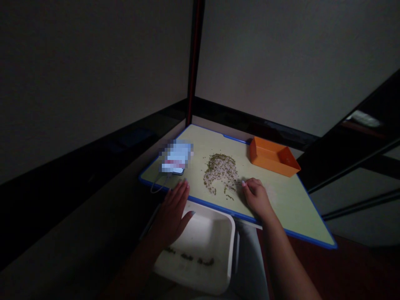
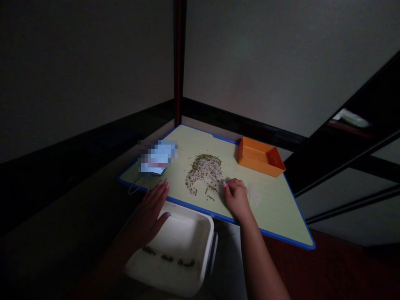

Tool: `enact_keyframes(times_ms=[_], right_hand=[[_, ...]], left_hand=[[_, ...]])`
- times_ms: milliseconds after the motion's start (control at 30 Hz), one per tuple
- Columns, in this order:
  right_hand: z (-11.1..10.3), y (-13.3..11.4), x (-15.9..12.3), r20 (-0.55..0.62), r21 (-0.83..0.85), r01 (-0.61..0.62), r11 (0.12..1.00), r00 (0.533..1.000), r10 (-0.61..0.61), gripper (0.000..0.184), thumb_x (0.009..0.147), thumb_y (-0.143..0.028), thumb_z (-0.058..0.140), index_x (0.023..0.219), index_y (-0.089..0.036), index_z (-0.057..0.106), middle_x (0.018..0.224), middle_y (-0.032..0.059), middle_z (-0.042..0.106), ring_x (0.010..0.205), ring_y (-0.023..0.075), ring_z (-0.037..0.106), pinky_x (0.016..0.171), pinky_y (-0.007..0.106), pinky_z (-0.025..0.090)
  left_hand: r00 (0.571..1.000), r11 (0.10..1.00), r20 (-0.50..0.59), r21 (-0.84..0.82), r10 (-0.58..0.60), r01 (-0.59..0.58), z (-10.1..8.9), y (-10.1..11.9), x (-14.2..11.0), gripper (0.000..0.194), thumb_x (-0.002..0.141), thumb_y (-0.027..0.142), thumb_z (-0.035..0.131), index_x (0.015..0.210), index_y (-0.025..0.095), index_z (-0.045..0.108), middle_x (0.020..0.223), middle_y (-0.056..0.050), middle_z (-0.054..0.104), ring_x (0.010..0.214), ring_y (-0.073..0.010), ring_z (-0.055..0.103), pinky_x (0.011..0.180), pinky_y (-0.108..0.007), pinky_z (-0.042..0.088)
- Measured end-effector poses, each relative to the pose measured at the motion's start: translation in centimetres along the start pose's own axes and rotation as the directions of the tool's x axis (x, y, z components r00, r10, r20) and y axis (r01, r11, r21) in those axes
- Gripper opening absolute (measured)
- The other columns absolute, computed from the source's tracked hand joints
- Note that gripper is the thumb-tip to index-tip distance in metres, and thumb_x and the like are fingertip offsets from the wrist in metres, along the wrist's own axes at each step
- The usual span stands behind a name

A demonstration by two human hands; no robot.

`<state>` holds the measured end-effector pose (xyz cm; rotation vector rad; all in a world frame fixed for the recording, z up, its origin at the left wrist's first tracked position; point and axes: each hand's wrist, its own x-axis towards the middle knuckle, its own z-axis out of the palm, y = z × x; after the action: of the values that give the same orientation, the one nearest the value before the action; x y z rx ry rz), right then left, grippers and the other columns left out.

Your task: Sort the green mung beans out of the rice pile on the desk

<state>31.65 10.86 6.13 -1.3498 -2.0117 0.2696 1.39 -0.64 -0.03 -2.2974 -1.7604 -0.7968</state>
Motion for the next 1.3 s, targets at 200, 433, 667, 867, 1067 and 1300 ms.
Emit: enact_keyframes(times_ms=[200,433,667,867,1067,1300], right_hand=[[0.03,0.06,-0.13,0.010,0.017,0.015,1.000,1.000,-0.016,0.045,0.100,-0.050,0.044,0.063,-0.025,0.053,0.075,0.0078,0.063,0.083,0.0258,0.057,0.080,0.040,0.044],[0.04,0.07,-0.19,0.016,0.011,0.013,1.000,1.000,-0.013,0.046,0.100,-0.051,0.043,0.065,-0.024,0.056,0.077,0.0086,0.064,0.085,0.0262,0.057,0.083,0.042,0.045],[0.02,-0.20,-0.27,0.016,0.018,0.004,1.000,1.000,-0.005,0.040,0.099,-0.046,0.045,0.068,-0.024,0.058,0.079,0.0083,0.063,0.087,0.0263,0.056,0.083,0.042,0.044],[0.01,-0.23,-0.33,0.031,0.005,0.015,1.000,0.999,-0.015,0.037,0.099,-0.043,0.046,0.070,-0.023,0.060,0.079,0.0079,0.064,0.087,0.0257,0.056,0.083,0.041,0.044],[0.00,-0.35,-0.27,0.036,-0.016,0.018,1.000,0.999,-0.017,0.036,0.099,-0.040,0.046,0.069,-0.023,0.058,0.077,0.0078,0.063,0.085,0.0255,0.055,0.082,0.040,0.042],[-0.03,-0.36,-0.20,0.058,-0.046,0.010,0.999,0.998,-0.008,0.035,0.098,-0.039,0.044,0.069,-0.023,0.056,0.079,0.0085,0.063,0.086,0.0252,0.056,0.082,0.039,0.042]], left_hand=[[1.000,1.000,0.008,0.005,0.002,-0.002,0.05,-0.20,-0.01,0.074,0.097,0.041,0.040,0.161,0.021,0.008,0.165,-0.016,0.039,0.155,-0.0287,0.034,0.122,-0.050,0.038],[1.000,1.000,0.020,-0.010,-0.002,0.002,-0.03,-0.24,0.04,0.076,0.097,0.041,0.039,0.161,0.023,0.004,0.165,-0.015,0.037,0.155,-0.0285,0.034,0.123,-0.050,0.037],[1.000,1.000,0.007,-0.005,-0.005,0.005,-0.09,-0.09,0.09,0.073,0.098,0.043,0.035,0.161,0.023,0.005,0.165,-0.015,0.038,0.155,-0.0284,0.034,0.122,-0.050,0.038],[1.000,1.000,0.013,-0.004,0.003,-0.003,-0.28,-0.14,0.11,0.073,0.099,0.044,0.035,0.161,0.023,0.004,0.165,-0.014,0.039,0.155,-0.0282,0.035,0.122,-0.051,0.037],[1.000,1.000,0.025,-0.001,0.000,0.000,-0.43,-0.19,0.17,0.074,0.098,0.045,0.036,0.161,0.023,0.004,0.165,-0.015,0.039,0.154,-0.0285,0.035,0.122,-0.050,0.038],[1.000,1.000,0.011,-0.001,0.016,-0.016,-0.33,-0.29,0.13,0.073,0.099,0.043,0.036,0.161,0.023,0.004,0.166,-0.014,0.036,0.155,-0.0274,0.033,0.123,-0.049,0.035]])
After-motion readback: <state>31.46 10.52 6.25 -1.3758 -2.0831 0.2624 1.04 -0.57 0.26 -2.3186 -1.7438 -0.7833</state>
